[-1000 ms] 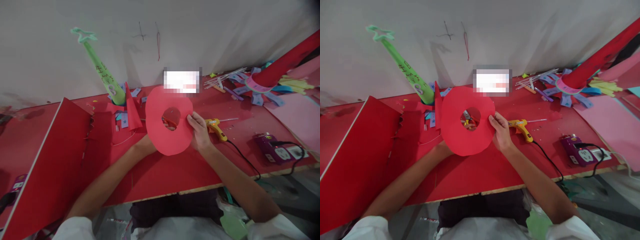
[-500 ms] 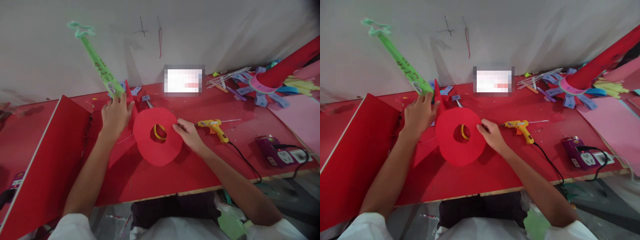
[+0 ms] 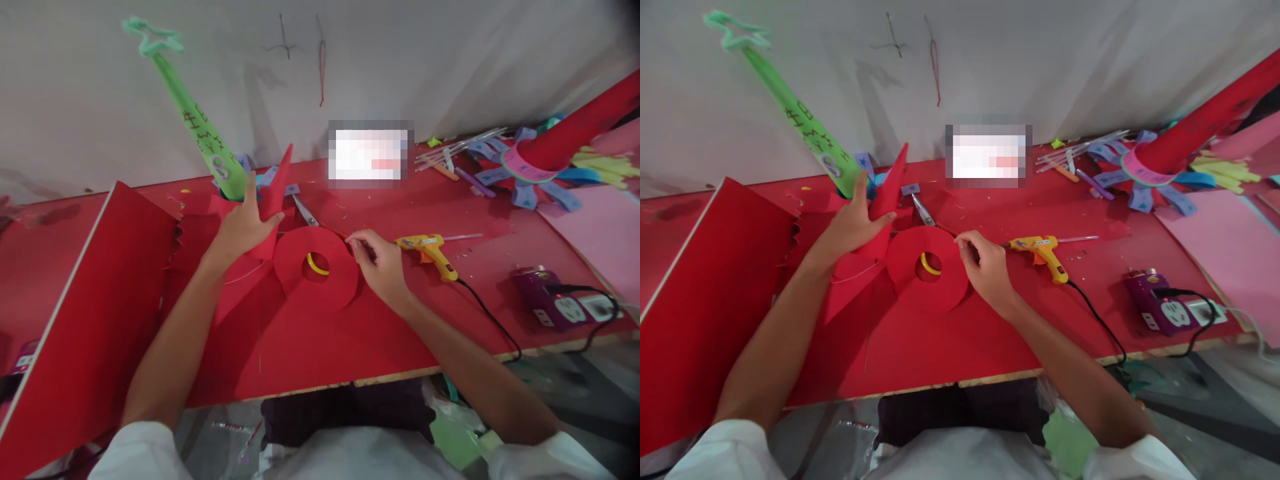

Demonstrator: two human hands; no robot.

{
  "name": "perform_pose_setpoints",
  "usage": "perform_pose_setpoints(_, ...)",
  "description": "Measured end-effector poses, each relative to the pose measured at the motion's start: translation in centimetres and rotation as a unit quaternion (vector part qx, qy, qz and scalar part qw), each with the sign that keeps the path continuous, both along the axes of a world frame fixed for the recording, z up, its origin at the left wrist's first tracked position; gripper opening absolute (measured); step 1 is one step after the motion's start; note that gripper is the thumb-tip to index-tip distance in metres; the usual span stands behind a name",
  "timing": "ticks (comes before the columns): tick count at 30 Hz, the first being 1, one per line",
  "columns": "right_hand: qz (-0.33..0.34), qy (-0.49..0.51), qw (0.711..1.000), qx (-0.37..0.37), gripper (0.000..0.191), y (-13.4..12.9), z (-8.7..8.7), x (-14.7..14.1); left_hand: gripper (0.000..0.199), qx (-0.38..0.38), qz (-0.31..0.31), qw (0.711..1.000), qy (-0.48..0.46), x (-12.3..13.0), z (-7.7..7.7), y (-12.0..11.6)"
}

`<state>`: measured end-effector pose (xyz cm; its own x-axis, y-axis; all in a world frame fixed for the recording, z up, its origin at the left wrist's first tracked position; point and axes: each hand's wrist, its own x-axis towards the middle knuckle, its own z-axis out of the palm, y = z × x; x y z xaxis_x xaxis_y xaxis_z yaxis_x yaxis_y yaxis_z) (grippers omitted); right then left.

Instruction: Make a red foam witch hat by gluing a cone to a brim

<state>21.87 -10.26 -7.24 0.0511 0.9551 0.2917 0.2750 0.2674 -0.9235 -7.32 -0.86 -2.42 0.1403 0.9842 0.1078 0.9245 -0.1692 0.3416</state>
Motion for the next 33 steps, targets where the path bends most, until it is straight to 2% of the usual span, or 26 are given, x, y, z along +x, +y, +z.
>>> perform_pose_setpoints(2, 0.011, 0.013, 1.0, -0.012, 0.017, 0.2, -0.1, 0.0, 0.089, 0.045, -0.02, 0.999, 0.009, 0.6, 1.4, -0.9)
perform_pose_setpoints(5, 0.061, 0.087, 0.992, -0.061, 0.02, 0.5, 0.0, 0.0, 0.077, 0.083, -0.026, 0.994, 0.07, 2.2, 3.7, -2.5)
perform_pose_setpoints(8, 0.144, 0.202, 0.958, -0.141, 0.032, 0.6, 0.3, -0.1, 0.063, 0.13, -0.075, 0.98, 0.135, 4.2, 5.2, -4.4)
perform_pose_setpoints(12, 0.211, 0.338, 0.895, -0.202, 0.063, 0.3, 0.7, -0.2, 0.054, 0.13, -0.222, 0.955, 0.15, 6.9, 5.4, -6.9)
perform_pose_setpoints(14, 0.213, 0.368, 0.881, -0.207, 0.066, 0.1, 0.7, -0.2, 0.053, 0.12, -0.274, 0.943, 0.149, 7.9, 5.0, -7.8)
perform_pose_setpoints(16, 0.205, 0.372, 0.882, -0.206, 0.065, 0.2, 0.8, -0.2, 0.051, 0.108, -0.298, 0.939, 0.132, 8.5, 4.6, -8.3)
perform_pose_setpoints(22, 0.128, 0.373, 0.904, -0.168, 0.052, 0.6, 1.2, -0.1, 0.071, -0.022, -0.262, 0.96, 0.093, 7.5, 4.0, -7.2)
perform_pose_setpoints(25, 0.112, 0.372, 0.909, -0.149, 0.052, 0.6, 1.5, -0.3, 0.065, -0.049, -0.26, 0.961, 0.079, 7.3, 4.0, -6.8)
perform_pose_setpoints(29, 0.136, 0.342, 0.916, -0.162, 0.05, 0.5, 1.0, -0.9, 0.055, -0.045, -0.269, 0.96, 0.06, 7.5, 4.0, -6.9)
perform_pose_setpoints(31, 0.125, 0.338, 0.919, -0.158, 0.047, 0.6, 0.5, -0.9, 0.05, -0.056, -0.261, 0.96, 0.084, 6.7, 4.2, -6.5)
perform_pose_setpoints(33, 0.095, 0.343, 0.923, -0.145, 0.045, 0.8, 0.1, -0.6, 0.044, -0.06, -0.228, 0.963, 0.132, 5.3, 4.2, -5.8)
